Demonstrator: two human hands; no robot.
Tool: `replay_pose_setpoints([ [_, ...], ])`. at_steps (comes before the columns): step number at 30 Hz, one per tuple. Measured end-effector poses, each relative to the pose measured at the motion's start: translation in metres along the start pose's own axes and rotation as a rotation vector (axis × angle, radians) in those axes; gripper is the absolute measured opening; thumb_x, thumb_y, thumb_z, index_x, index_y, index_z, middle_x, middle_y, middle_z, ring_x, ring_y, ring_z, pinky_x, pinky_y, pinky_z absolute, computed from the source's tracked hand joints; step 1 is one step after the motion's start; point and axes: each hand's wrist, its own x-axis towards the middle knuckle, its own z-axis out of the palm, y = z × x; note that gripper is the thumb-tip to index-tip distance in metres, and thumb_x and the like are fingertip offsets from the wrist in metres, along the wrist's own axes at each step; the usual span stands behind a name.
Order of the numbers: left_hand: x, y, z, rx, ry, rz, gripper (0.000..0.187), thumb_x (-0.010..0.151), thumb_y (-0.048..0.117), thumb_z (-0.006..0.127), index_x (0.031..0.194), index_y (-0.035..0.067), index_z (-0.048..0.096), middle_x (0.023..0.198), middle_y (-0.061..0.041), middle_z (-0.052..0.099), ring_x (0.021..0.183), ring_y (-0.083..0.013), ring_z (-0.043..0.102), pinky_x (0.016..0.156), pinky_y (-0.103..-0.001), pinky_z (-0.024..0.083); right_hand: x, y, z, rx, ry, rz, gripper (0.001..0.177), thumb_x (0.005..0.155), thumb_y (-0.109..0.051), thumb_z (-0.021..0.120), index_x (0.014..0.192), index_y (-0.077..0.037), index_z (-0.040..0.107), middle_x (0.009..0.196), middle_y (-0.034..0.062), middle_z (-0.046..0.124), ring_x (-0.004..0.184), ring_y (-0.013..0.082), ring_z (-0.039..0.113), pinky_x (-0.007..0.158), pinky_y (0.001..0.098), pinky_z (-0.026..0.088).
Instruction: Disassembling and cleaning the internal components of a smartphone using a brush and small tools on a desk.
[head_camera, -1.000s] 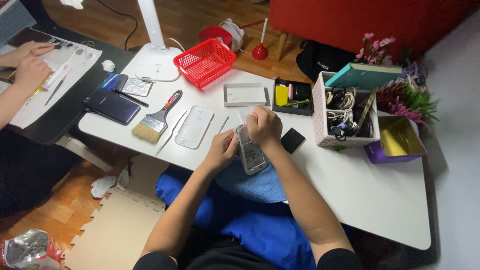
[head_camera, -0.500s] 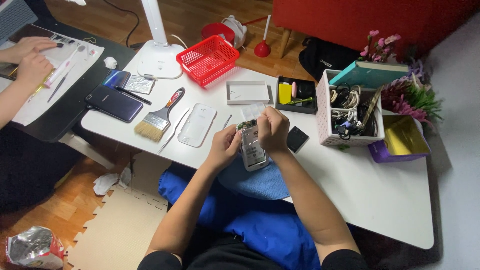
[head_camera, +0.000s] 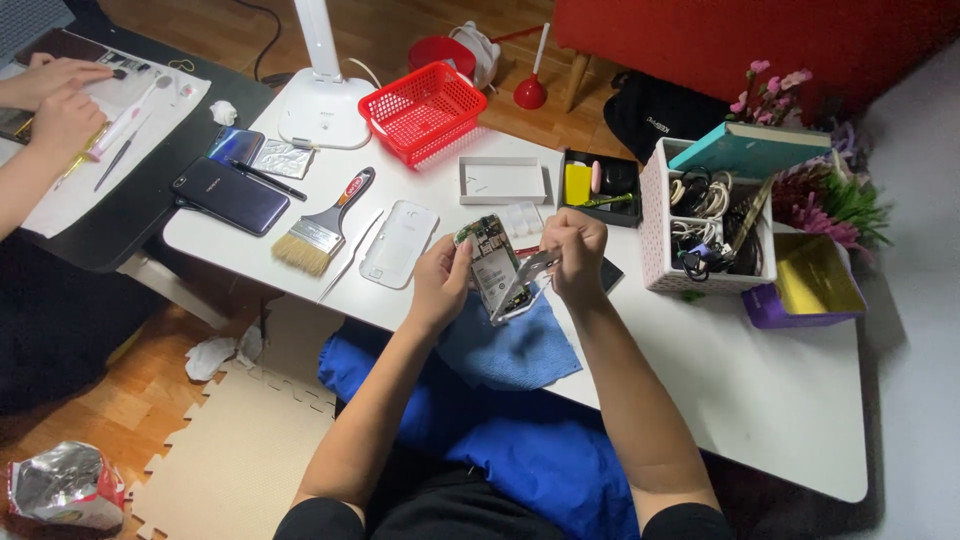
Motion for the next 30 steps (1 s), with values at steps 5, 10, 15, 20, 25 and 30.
replay_pose_setpoints([
  [5, 0.000, 0.011, -0.003, -0.052, 0.049, -0.088, 0.026, 0.106, 0.021, 0.051, 0.093, 0.003, 0.066, 0.062, -0.004, 0.053, 0.060, -0.0117, 0.053, 0.055, -0.028, 0.053, 0.011, 0.019, -0.018, 0.263, 0.252, 0.230, 0.033, 0.087, -0.015, 0.056, 0.059, -0.019, 0.038, 0.044, -0.0012, 0.034, 0.028, 0.0060, 0.036, 0.031, 0.0182, 0.028],
  [10, -0.001, 0.001, -0.001, -0.053, 0.078, -0.083, 0.026, 0.106, 0.022, 0.053, 0.099, 0.001, 0.067, 0.065, -0.008, 0.056, 0.064, -0.0136, 0.054, 0.055, -0.032, 0.053, 0.020, -0.018, -0.013, 0.298, 0.475, 0.353, 0.036, 0.091, -0.018, 0.055, 0.059, -0.019, 0.038, 0.045, -0.0005, 0.028, 0.027, 0.0090, 0.030, 0.028, 0.0198, 0.025],
  [15, 0.004, -0.023, -0.002, -0.078, 0.203, -0.035, 0.024, 0.107, 0.021, 0.053, 0.109, 0.002, 0.067, 0.075, -0.013, 0.066, 0.067, -0.0153, 0.063, 0.055, -0.032, 0.058, 0.024, -0.006, -0.051, -0.740, 0.009, 0.311, 0.026, 0.086, -0.034, 0.080, 0.068, -0.017, 0.071, 0.048, 0.0006, 0.050, 0.046, 0.0179, 0.049, 0.050, 0.0299, 0.038],
  [20, 0.000, -0.036, -0.006, -0.188, 0.303, -0.108, 0.027, 0.109, 0.023, 0.047, 0.115, 0.002, 0.062, 0.082, -0.009, 0.067, 0.068, -0.0185, 0.069, 0.061, -0.035, 0.064, 0.019, -0.029, -0.034, -0.950, -0.169, -0.155, 0.012, 0.084, -0.013, 0.081, 0.090, -0.005, 0.074, 0.086, 0.0156, 0.064, 0.082, 0.0335, 0.065, 0.074, 0.0426, 0.051],
  [25, 0.005, -0.005, -0.002, -0.182, 0.389, -0.100, 0.027, 0.108, 0.024, 0.048, 0.116, 0.001, 0.061, 0.084, -0.012, 0.068, 0.068, -0.0213, 0.072, 0.059, -0.035, 0.065, 0.002, -0.051, 0.003, -0.541, -0.977, 0.435, 0.032, 0.074, -0.024, 0.080, 0.101, -0.006, 0.077, 0.087, 0.0215, 0.077, 0.087, 0.0385, 0.074, 0.084, 0.0484, 0.056],
  [30, 0.007, 0.009, -0.003, -0.170, 0.421, -0.078, 0.027, 0.109, 0.024, 0.047, 0.113, 0.002, 0.061, 0.084, -0.013, 0.069, 0.069, -0.0213, 0.073, 0.059, -0.035, 0.066, -0.008, -0.037, 0.026, -0.848, -1.207, 0.477, 0.010, 0.081, -0.018, 0.080, 0.090, -0.013, 0.076, 0.082, 0.0111, 0.077, 0.088, 0.0344, 0.074, 0.079, 0.0418, 0.054],
])
